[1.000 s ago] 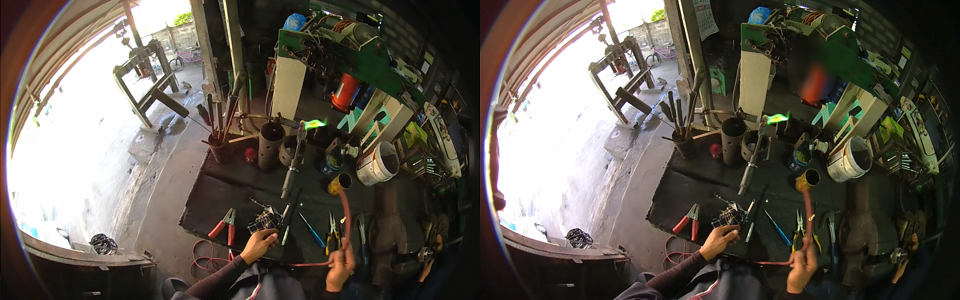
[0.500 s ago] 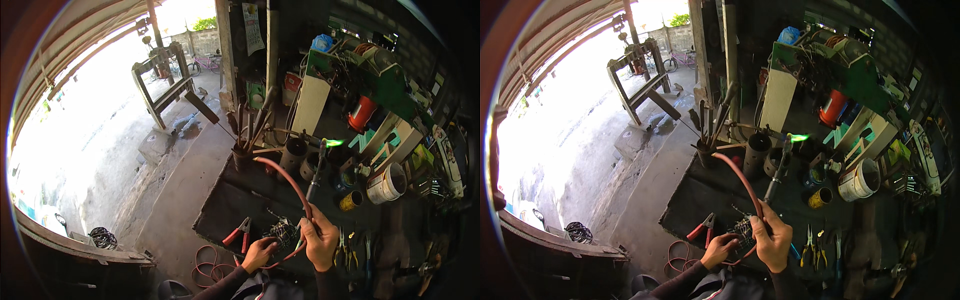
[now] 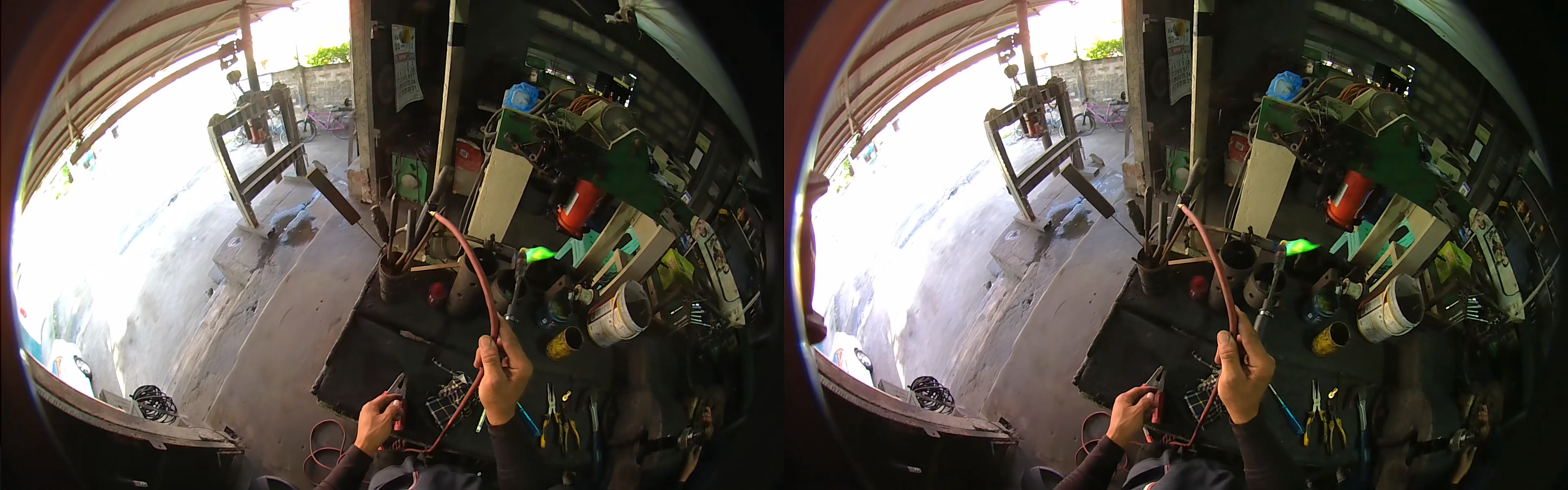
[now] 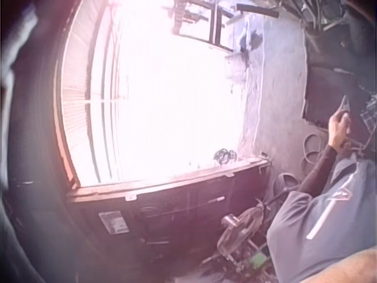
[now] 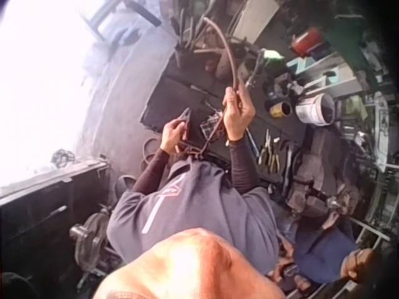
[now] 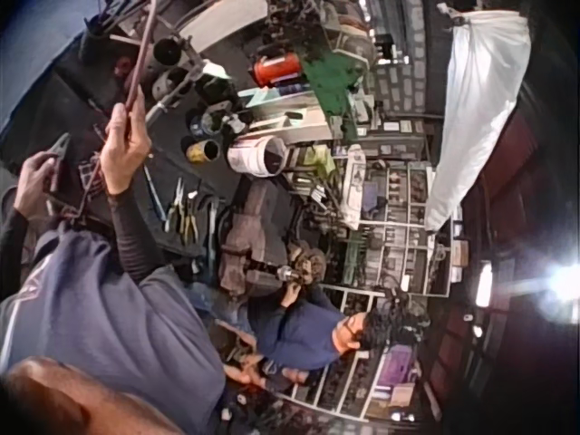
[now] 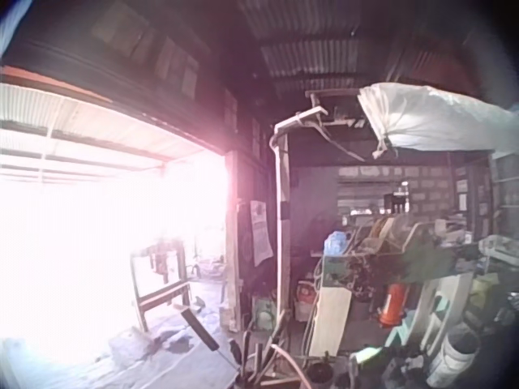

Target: The person retrieves a red cable from a wall-mounted panel, then uses pliers and a screwdriver to strip and prepare the cable end. They attach a connector and use a hammer to secure it, then wrap the end with red tape.

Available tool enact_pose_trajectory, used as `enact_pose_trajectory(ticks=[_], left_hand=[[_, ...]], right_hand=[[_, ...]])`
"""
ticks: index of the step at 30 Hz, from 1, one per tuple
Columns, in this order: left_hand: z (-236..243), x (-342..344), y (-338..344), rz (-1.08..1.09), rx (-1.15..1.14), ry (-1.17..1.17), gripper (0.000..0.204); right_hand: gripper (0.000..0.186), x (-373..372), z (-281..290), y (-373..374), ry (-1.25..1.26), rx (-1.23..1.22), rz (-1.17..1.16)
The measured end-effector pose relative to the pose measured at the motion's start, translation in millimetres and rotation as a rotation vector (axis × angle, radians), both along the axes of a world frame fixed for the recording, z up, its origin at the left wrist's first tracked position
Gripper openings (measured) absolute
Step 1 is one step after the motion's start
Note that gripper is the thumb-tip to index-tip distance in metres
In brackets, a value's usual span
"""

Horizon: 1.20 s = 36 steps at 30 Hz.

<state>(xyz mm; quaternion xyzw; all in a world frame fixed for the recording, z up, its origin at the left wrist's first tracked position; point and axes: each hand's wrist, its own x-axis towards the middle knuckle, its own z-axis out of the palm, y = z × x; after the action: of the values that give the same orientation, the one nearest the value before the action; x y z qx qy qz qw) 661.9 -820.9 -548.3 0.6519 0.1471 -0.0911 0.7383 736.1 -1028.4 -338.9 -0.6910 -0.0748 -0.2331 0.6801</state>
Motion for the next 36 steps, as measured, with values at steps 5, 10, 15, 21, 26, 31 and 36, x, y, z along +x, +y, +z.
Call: enact_pose_trajectory(ticks=[5, 10, 15, 21, 26, 31, 36], left_hand=[[20.4, 7.0, -12.5, -0.048, 0.014, 0.058, 0.028], [27.4, -5.7, -18.5, -0.137, 0.133, 0.054, 0.03], [14.9, -17.8, -15.3, -0.148, 0.146, 0.103, 0.032], [22.5, -15.7, -11.8, -0.116, 0.115, 0.103, 0.032], [16.5, -8.3, -10.3, -0.106, 0.09, 0.086, 0.032], [15.8, -7.3, -9.2, -0.106, 0.073, 0.09, 0.032], [15.1, -9.9, -13.3, -0.122, 0.09, 0.084, 0.032]], right_hand=[[0.04, 10.8, -7.2, 3.7, -0.01, 0.047, -0.035], [0.041, 15.0, -11.4, 9.2, -0.005, 0.096, -0.065], [0.041, 19.1, -14.2, 10.0, -0.012, 0.081, -0.082], [0.041, 21.7, -13.7, 10.6, -0.005, 0.06, -0.089], [0.039, 21.3, -18.5, 10.0, 0.0, 0.028, -0.086], [0.039, 16.8, -26.6, 6.0, 0.096, -0.111, -0.031], [0.04, 15.9, -71.5, 16.5, 0.188, -0.321, -0.012]])
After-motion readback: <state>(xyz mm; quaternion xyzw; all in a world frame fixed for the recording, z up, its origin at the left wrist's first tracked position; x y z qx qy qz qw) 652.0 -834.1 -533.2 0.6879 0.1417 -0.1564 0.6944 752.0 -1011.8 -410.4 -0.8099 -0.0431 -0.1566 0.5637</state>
